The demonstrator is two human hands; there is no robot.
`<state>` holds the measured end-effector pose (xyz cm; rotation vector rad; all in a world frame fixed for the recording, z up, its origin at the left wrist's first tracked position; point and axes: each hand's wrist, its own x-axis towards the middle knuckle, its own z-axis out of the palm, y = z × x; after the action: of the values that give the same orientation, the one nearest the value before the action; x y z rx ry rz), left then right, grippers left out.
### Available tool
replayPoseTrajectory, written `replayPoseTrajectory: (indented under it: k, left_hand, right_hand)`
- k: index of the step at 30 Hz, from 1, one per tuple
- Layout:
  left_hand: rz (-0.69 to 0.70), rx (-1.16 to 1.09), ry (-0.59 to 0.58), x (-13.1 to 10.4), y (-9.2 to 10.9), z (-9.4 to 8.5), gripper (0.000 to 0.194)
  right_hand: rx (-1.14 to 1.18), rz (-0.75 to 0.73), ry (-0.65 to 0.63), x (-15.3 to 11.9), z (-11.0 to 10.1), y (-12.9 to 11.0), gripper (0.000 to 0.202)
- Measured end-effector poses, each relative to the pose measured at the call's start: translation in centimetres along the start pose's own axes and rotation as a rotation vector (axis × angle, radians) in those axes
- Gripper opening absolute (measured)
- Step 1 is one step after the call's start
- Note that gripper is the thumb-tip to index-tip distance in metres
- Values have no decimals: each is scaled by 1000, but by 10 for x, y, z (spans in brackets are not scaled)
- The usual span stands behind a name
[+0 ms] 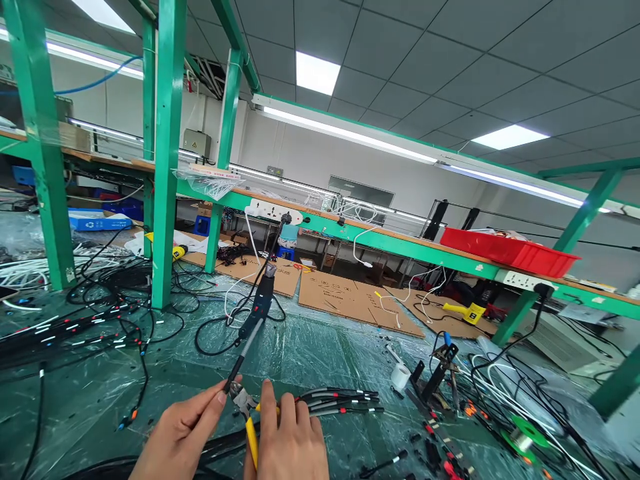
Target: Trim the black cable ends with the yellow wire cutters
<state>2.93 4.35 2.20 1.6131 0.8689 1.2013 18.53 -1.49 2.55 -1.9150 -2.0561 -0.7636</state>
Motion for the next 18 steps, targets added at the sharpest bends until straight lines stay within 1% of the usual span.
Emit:
replayPoseTrajectory:
  k: [8, 15, 18]
  left_hand:
    - [77, 133, 4, -4, -7, 2, 33]
    - [105, 182, 19, -3, -10, 4, 33]
    - [110, 181, 11, -3, -8, 3, 32]
  right_hand:
    - [-48, -20, 20, -2, 8, -2, 61]
    - [-45, -17, -19, -1, 0, -6, 62]
    - [-14, -8, -56, -1, -4, -7, 61]
